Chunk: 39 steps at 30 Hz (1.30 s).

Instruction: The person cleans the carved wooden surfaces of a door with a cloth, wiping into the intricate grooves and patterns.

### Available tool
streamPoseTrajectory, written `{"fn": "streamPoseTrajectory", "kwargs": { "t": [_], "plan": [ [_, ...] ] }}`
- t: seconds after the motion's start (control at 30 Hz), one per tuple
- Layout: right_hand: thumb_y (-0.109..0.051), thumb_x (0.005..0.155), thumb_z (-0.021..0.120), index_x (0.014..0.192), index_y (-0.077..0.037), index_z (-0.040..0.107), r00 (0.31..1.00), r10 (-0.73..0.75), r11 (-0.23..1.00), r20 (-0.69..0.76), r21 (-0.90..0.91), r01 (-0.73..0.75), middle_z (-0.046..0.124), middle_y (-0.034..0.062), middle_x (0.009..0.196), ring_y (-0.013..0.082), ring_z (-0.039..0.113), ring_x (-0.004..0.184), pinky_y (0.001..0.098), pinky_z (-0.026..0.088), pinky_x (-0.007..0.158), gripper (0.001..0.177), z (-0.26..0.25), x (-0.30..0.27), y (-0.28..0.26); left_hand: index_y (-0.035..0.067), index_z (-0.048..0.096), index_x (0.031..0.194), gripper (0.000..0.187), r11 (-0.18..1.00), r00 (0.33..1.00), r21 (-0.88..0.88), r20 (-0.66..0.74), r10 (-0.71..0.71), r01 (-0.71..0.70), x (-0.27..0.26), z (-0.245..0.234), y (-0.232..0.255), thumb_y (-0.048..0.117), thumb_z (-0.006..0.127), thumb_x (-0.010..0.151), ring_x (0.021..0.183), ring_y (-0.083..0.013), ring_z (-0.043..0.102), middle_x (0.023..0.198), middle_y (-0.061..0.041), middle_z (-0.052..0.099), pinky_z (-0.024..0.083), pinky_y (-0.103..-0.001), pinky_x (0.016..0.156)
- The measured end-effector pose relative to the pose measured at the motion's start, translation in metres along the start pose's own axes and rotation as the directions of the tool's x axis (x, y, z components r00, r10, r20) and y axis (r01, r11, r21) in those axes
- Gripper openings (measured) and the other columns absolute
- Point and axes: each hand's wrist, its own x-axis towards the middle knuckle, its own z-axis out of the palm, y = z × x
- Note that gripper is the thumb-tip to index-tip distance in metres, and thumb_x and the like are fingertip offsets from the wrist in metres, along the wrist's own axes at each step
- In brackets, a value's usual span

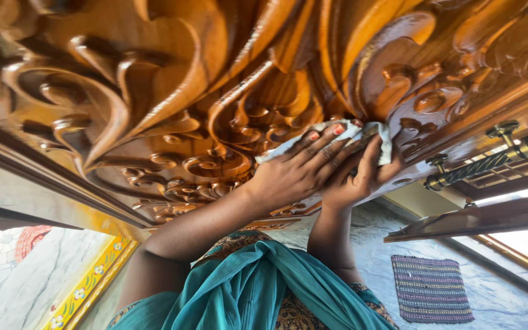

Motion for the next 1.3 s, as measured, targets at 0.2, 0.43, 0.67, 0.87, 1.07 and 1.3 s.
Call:
{"fn": "streamPoseTrajectory", "kwargs": {
  "t": [0.2, 0.43, 0.67, 0.87, 1.07, 1.3],
  "plan": [
    [0.001, 0.106, 0.053, 0.145, 0.001, 0.059, 0.995, -0.054, 0.995, 0.08, -0.085, 0.06, 0.049, 0.0177, 0.132, 0.036, 0.055, 0.127, 0.0418, 0.048, 0.105, 0.039, 0.017, -0.005, -0.054, 0.008, 0.056, 0.152, 0.052, 0.991, 0.99, -0.034, -0.057, -0.128, 0.126, -0.041, -0.033, -0.033, 0.031, 0.047, 0.106, 0.152, -0.0268, 0.041, 0.158, -0.011, 0.052, 0.022, -0.043, 0.128],
    [0.005, 0.106, 0.05, 0.149, 0.003, 0.055, 0.989, -0.095, 0.989, 0.113, 0.128, 0.081, 0.047, 0.0184, 0.133, 0.0324, 0.057, 0.123, 0.0394, 0.05, 0.099, 0.043, 0.041, -0.019, -0.104, 0.016, 0.059, 0.152, 0.047, 0.977, 0.979, 0.075, -0.051, -0.197, 0.2, -0.09, -0.062, -0.067, 0.033, 0.046, 0.11, 0.153, -0.024, 0.04, 0.161, -0.005, 0.05, 0.021, -0.042, 0.129],
    [0.0, 0.103, 0.054, 0.142, 0.006, 0.059, 0.966, -0.198, 0.978, 0.166, 0.097, 0.184, 0.048, 0.023, 0.13, 0.0364, 0.055, 0.117, 0.044, 0.049, 0.099, 0.04, 0.059, -0.028, -0.16, 0.014, 0.059, 0.155, 0.05, 0.943, 0.949, 0.124, -0.112, -0.296, 0.309, -0.134, -0.09, -0.094, 0.038, 0.044, 0.113, 0.155, -0.0259, 0.034, 0.163, -0.007, 0.047, 0.013, -0.043, 0.129],
    [-0.003, 0.098, 0.06, 0.134, 0.006, 0.064, 0.932, -0.32, 0.947, 0.171, 0.076, 0.311, 0.054, 0.0198, 0.122, 0.0371, 0.056, 0.111, 0.0494, 0.047, 0.098, 0.037, 0.078, -0.036, -0.205, 0.015, 0.061, 0.153, 0.047, 0.91, 0.925, 0.176, -0.137, -0.354, 0.375, -0.175, -0.102, -0.116, 0.035, 0.05, 0.112, 0.155, -0.0286, 0.032, 0.162, -0.008, 0.047, 0.014, -0.045, 0.13],
    [-0.004, 0.093, 0.065, 0.13, 0.003, 0.069, 0.896, -0.401, 0.914, 0.193, 0.158, 0.375, 0.056, 0.0169, 0.12, 0.0338, 0.058, 0.1, 0.0456, 0.046, 0.086, 0.037, 0.099, -0.052, -0.242, 0.014, 0.062, 0.151, 0.046, 0.865, 0.883, 0.183, -0.142, -0.448, 0.468, -0.218, -0.114, -0.136, 0.035, 0.055, 0.111, 0.154, -0.0326, 0.034, 0.161, -0.013, 0.047, 0.017, -0.047, 0.129],
    [-0.005, 0.095, 0.064, 0.131, 0.001, 0.068, 0.854, -0.466, 0.875, 0.233, 0.264, 0.406, 0.055, 0.0172, 0.122, 0.0357, 0.057, 0.1, 0.0477, 0.048, 0.087, 0.037, 0.121, -0.066, -0.291, 0.008, 0.064, 0.146, 0.052, 0.81, 0.826, 0.165, -0.16, -0.541, 0.562, -0.268, -0.127, -0.16, 0.045, 0.06, 0.11, 0.15, -0.0402, 0.038, 0.159, -0.019, 0.047, 0.022, -0.051, 0.128]
  ]
}}
